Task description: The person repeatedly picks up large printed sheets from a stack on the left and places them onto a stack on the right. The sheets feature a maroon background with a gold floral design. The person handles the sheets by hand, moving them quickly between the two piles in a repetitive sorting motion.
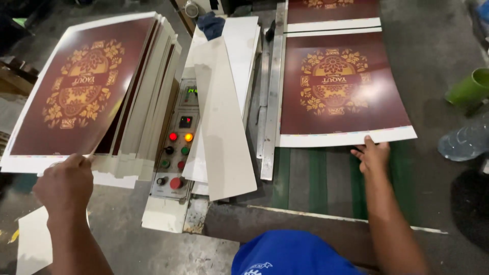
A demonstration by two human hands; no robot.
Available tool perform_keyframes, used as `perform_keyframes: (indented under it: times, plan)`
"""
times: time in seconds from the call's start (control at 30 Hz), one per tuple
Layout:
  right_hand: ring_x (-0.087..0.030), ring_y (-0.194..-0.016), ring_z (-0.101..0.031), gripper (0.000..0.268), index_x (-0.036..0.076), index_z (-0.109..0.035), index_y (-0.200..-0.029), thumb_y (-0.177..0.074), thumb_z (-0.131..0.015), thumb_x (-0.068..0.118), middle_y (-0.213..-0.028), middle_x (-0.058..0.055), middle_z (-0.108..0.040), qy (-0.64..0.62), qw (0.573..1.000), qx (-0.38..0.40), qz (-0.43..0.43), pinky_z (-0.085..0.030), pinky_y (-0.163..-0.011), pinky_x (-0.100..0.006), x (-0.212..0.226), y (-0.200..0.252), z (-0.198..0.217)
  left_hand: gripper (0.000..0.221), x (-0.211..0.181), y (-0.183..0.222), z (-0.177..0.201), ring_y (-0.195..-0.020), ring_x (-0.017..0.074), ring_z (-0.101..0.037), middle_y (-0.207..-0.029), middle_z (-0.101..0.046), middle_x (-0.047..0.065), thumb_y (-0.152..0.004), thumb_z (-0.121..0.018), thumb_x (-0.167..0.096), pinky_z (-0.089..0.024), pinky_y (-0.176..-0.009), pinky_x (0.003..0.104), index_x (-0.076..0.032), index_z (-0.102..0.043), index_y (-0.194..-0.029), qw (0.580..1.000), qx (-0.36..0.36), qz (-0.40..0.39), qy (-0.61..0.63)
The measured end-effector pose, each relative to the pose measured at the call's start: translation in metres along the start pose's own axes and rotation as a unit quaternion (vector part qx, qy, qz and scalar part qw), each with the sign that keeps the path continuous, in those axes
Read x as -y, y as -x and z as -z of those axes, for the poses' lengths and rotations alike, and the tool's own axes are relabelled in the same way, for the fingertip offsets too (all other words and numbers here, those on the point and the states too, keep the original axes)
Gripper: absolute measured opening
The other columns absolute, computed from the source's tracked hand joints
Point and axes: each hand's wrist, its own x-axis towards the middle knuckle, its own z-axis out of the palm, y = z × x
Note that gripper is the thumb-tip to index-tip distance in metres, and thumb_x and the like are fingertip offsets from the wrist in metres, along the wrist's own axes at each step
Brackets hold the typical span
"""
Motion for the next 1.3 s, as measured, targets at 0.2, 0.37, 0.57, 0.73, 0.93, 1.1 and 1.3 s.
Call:
perform_keyframes:
  times: [0.2,0.37,0.57,0.73,0.93,1.1,1.3]
  plan:
    - [-0.028,-0.091,-0.074,0.030,0.004,-0.051,-0.135,-0.111,-0.056,0.023,-0.109,-0.014,-0.071,-0.040,0.995,0.080,-0.054,-0.060,-0.065,-0.039,-0.010,-0.011,-0.004,0.029,-0.058,0.015,0.048,-0.057,0.0277,-0.064,-0.065,-0.063,0.010,-0.111,-0.066,-0.030,-0.050,-0.056,0.041,-0.012,-0.070,-0.089,0.998,-0.002,0.043,0.042]
    - [-0.025,-0.089,-0.074,0.046,0.010,-0.056,-0.140,-0.097,-0.063,0.023,-0.110,-0.015,-0.075,0.016,0.973,0.185,-0.137,-0.057,-0.064,-0.038,-0.024,0.101,-0.052,0.022,-0.167,0.041,0.051,-0.074,0.0216,-0.070,-0.080,-0.074,0.004,-0.075,-0.076,-0.010,-0.051,-0.070,0.040,-0.014,-0.073,-0.097,0.886,-0.079,-0.149,0.432]
    - [-0.024,-0.103,-0.071,0.049,0.008,-0.058,-0.138,-0.094,-0.073,0.021,-0.121,-0.013,-0.074,0.159,0.822,0.544,0.060,-0.057,-0.083,-0.039,0.001,0.237,-0.117,0.030,-0.342,0.063,0.094,-0.051,0.0229,-0.055,-0.063,-0.046,0.005,-0.099,-0.069,-0.017,-0.043,-0.049,0.042,-0.014,-0.052,-0.075,0.842,-0.117,-0.276,0.449]
    - [-0.027,-0.098,-0.068,0.023,-0.005,-0.060,-0.112,-0.102,-0.075,0.010,-0.107,-0.019,-0.070,0.106,0.849,0.497,0.143,-0.057,-0.082,-0.039,-0.106,0.199,-0.057,0.021,-0.373,0.069,0.115,-0.061,0.0276,-0.059,-0.067,-0.053,0.008,-0.097,-0.070,-0.024,-0.047,-0.058,0.045,-0.010,-0.057,-0.087,0.804,-0.106,-0.303,0.501]
    - [-0.020,-0.081,-0.069,0.023,0.003,-0.058,-0.123,-0.103,-0.058,0.014,-0.101,-0.010,-0.071,-0.017,0.968,0.233,-0.095,-0.060,-0.062,-0.037,-0.013,0.192,-0.003,0.013,-0.272,0.023,0.038,-0.060,0.0321,-0.064,-0.068,-0.064,0.012,-0.092,-0.068,-0.018,-0.048,-0.054,0.049,-0.012,-0.065,-0.103,0.901,-0.100,-0.197,0.372]
    - [-0.019,-0.087,-0.067,0.025,0.005,-0.051,-0.134,-0.110,-0.058,0.009,-0.109,-0.008,-0.066,-0.037,0.987,0.154,-0.029,-0.058,-0.064,-0.036,-0.012,0.173,0.093,0.029,-0.115,-0.001,-0.035,-0.063,0.0305,-0.065,-0.072,-0.067,0.012,-0.094,-0.067,-0.024,-0.047,-0.052,0.047,-0.003,-0.069,-0.114,0.998,-0.049,-0.027,0.007]
    - [-0.022,-0.091,-0.068,0.038,0.006,-0.046,-0.149,-0.111,-0.052,0.004,-0.115,-0.014,-0.066,0.058,0.998,-0.008,-0.033,-0.057,-0.065,-0.037,0.011,0.181,0.155,0.071,-0.008,0.008,-0.031,-0.095,0.0473,-0.068,-0.102,-0.071,0.027,-0.097,-0.067,-0.068,-0.053,-0.079,0.057,0.003,-0.071,-0.103,0.978,0.148,0.097,0.111]
